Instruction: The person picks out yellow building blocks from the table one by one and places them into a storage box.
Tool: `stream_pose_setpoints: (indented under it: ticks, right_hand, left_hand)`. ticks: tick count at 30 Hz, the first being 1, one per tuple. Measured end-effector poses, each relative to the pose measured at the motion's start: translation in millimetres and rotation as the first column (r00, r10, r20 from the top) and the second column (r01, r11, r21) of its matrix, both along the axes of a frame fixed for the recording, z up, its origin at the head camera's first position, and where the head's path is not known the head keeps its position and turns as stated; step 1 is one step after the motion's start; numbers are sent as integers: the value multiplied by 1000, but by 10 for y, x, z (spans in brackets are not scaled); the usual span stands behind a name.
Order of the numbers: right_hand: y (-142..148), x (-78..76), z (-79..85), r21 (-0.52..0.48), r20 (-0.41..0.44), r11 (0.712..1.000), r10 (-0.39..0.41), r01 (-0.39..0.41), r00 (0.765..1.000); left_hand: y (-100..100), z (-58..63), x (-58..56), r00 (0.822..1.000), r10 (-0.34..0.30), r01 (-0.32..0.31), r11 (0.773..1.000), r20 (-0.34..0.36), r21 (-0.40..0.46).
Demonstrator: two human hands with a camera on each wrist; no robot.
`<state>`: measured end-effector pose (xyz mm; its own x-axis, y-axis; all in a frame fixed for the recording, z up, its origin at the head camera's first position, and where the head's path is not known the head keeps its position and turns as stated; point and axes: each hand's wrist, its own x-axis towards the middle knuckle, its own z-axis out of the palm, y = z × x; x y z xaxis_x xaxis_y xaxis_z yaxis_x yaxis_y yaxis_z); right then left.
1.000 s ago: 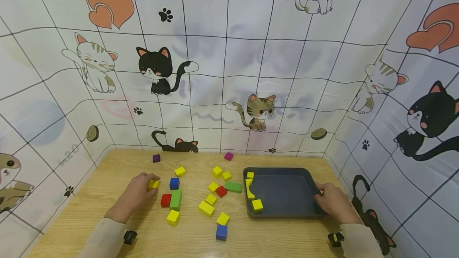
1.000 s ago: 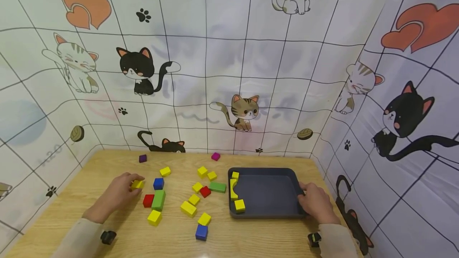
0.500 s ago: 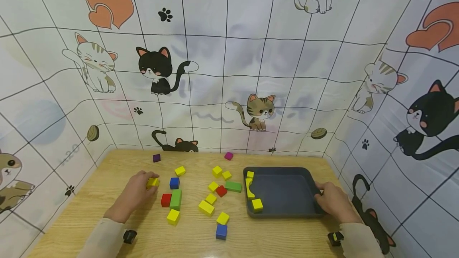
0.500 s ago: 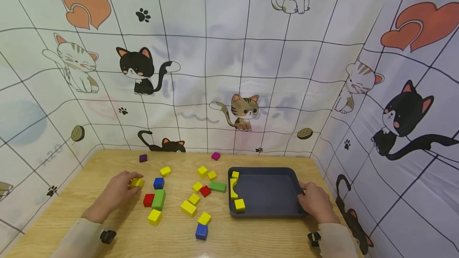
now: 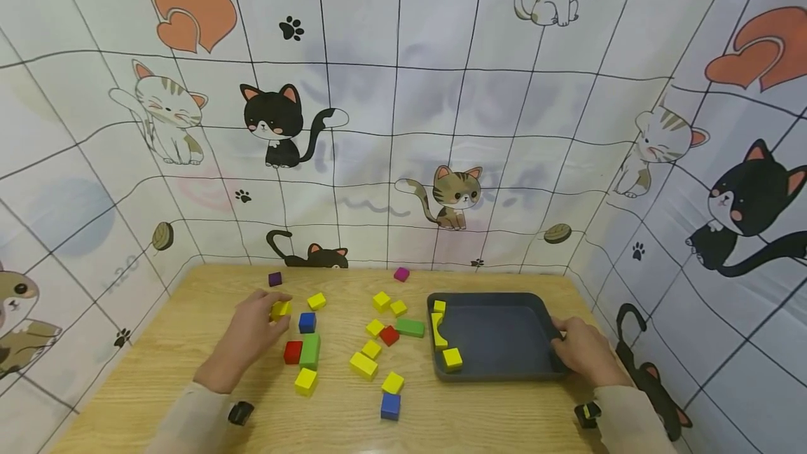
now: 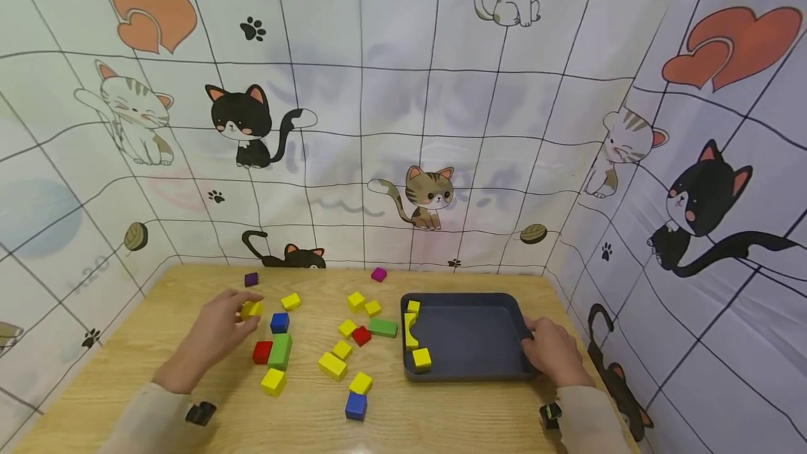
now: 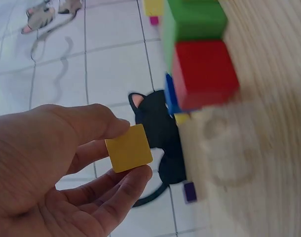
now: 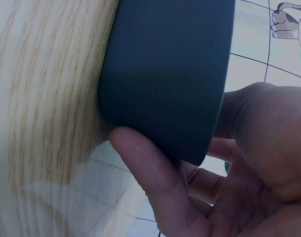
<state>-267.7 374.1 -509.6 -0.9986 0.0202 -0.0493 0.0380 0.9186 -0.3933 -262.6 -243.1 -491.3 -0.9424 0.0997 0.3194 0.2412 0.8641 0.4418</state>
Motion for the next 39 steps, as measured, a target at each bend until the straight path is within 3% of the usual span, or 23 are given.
stream_pose_setpoints:
  ticks: [7, 12, 21, 29, 39]
  right_hand:
    - [-3, -5, -6, 4, -8, 1000, 12, -12, 1000]
    - [-3, -13, 25, 10, -10, 1000, 13, -13, 1000]
    - [-23, -7, 70, 47, -8, 999, 20, -19, 1000]
    - [-4, -8, -3, 19, 2, 1000, 24, -24, 1000]
    - [-14, 1, 14, 25, -19, 999, 21, -21, 1000]
  left_hand:
    - [256, 77, 25, 1000, -22, 22, 1000, 13, 22]
    - [475, 104, 11, 997, -72, 72, 997, -17, 9]
    - [1013, 175, -33, 989, -149, 149, 989, 19, -13]
    - [1521, 196, -84, 963, -256, 256, 967, 81, 12]
    - [2095, 116, -248, 923, -384, 384, 923, 6, -25]
